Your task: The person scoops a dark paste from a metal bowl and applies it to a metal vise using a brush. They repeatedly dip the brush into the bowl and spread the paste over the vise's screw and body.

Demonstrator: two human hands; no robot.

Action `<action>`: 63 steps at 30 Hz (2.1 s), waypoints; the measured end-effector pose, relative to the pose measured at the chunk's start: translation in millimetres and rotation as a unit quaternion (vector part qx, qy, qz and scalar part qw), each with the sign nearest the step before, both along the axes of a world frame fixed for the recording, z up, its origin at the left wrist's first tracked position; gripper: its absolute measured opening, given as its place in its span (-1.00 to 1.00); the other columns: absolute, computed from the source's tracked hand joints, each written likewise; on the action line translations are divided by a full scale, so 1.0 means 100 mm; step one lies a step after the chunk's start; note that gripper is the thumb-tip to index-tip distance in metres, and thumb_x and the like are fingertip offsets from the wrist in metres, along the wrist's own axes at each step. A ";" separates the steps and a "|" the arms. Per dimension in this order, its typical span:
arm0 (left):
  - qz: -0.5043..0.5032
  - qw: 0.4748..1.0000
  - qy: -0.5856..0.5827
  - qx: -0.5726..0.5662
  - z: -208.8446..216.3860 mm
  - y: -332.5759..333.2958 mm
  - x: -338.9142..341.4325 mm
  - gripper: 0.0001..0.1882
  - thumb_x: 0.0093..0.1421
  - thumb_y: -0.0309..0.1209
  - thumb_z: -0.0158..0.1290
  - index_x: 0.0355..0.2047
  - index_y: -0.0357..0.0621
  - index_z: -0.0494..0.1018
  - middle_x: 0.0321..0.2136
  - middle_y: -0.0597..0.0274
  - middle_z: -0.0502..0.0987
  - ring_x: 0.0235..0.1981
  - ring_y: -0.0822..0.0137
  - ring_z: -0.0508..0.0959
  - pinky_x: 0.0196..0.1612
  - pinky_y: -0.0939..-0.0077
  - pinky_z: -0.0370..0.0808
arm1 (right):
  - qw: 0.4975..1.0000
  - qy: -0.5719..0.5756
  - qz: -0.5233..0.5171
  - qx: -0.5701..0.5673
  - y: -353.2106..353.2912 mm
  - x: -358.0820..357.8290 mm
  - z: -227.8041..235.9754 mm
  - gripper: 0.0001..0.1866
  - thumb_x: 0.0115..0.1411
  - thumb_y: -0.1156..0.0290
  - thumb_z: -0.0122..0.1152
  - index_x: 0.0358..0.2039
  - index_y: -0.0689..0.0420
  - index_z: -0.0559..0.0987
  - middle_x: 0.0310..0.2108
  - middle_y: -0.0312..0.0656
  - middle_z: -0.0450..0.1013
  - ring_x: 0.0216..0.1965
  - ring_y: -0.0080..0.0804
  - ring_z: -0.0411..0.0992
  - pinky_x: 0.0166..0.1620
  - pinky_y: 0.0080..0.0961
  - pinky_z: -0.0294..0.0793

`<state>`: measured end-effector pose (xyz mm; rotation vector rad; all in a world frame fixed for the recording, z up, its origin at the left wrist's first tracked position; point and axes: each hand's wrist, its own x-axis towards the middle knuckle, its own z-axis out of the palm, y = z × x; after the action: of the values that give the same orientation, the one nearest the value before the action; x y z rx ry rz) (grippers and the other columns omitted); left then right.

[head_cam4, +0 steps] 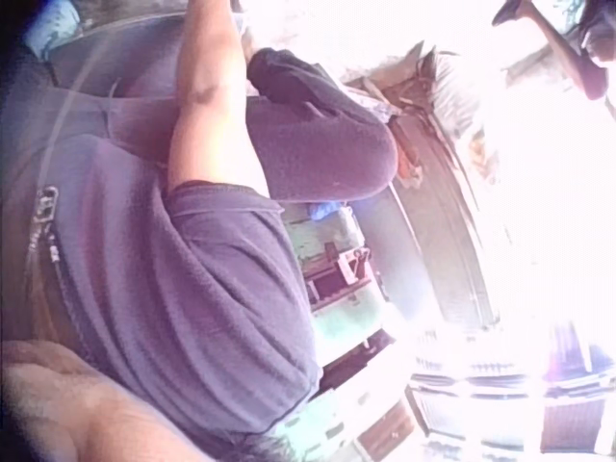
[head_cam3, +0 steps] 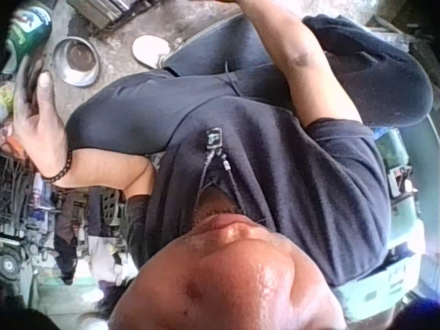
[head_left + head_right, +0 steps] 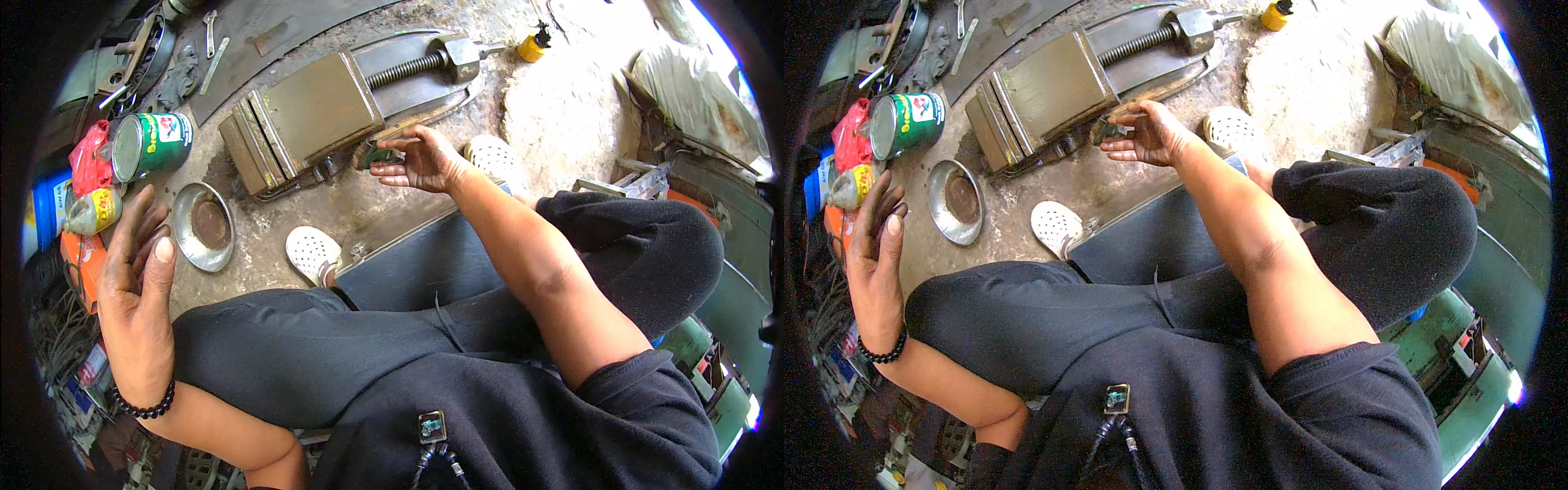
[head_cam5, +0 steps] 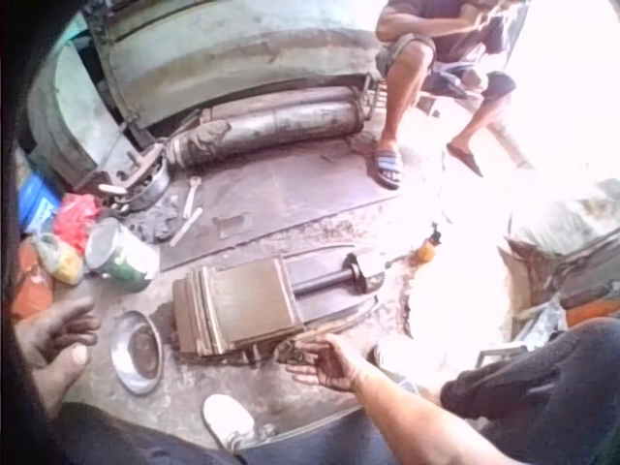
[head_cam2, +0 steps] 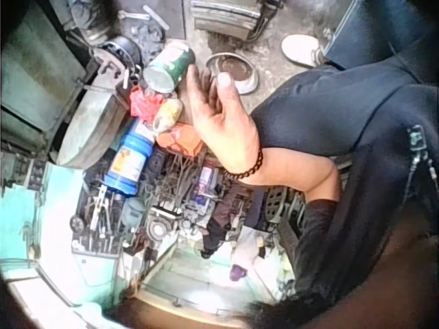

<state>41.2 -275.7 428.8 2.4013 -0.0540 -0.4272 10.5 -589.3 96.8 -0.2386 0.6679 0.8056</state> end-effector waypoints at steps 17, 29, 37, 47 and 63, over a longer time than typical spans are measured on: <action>0.015 1.000 0.014 -0.018 0.06 0.01 -0.13 -0.44 0.28 -0.42 0.09 0.26 -0.27 0.28 0.11 -0.04 0.45 0.12 0.25 0.44 0.20 0.38 0.34 | 0.829 -0.009 0.288 -0.479 0.47 0.01 -0.26 -0.75 0.30 0.24 0.13 -0.42 0.14 0.57 -0.59 -0.21 0.47 -0.66 -0.43 0.37 -0.65 -0.41 0.27; -0.003 1.000 -0.004 -0.024 0.05 0.01 -0.15 -0.44 0.25 -0.42 0.11 0.25 -0.29 0.30 0.09 -0.05 0.47 0.13 0.22 0.45 0.21 0.34 0.34 | 0.672 -0.001 0.244 -0.699 -0.94 0.04 -0.46 -0.69 0.26 0.20 0.14 -0.24 0.19 0.63 -0.44 -0.11 0.54 -0.50 -0.26 0.47 -0.40 -0.22 0.47; -0.023 1.000 0.004 0.004 0.06 -0.10 -0.13 -0.43 0.24 -0.39 0.10 0.24 -0.29 0.30 0.08 -0.07 0.48 0.12 0.20 0.47 0.20 0.32 0.36 | 0.656 -0.151 0.347 -0.653 0.04 -0.08 -0.55 -0.61 0.30 0.14 0.08 -0.06 0.19 0.56 -0.47 -0.01 0.59 -0.52 -0.22 0.58 -0.35 -0.24 0.57; -0.016 1.000 0.006 0.004 0.02 -0.16 -0.16 -0.45 0.23 -0.42 0.11 0.22 -0.30 0.33 0.05 -0.10 0.50 0.11 0.18 0.49 0.18 0.32 0.38 | 0.696 -0.058 0.335 -0.632 -0.99 0.31 -0.37 -0.68 0.20 0.18 0.28 -0.45 0.22 0.62 -0.57 -0.18 0.52 -0.63 -0.38 0.43 -0.58 -0.35 0.42; -0.042 0.999 -0.028 0.009 0.08 -0.10 -0.20 -0.45 0.19 -0.49 0.13 0.20 -0.33 0.34 0.08 -0.12 0.49 0.14 0.11 0.49 0.19 0.27 0.38 | 0.473 -0.089 0.568 -0.667 -1.31 0.53 -0.48 -0.67 0.26 0.33 -0.02 -0.56 0.17 0.59 -0.62 -0.15 0.52 -0.63 -0.33 0.47 -0.51 -0.27 0.47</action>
<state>21.0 -285.5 436.3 2.4362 -0.1774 -0.3995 63.4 -719.9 48.4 -2.4317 0.7654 1.2925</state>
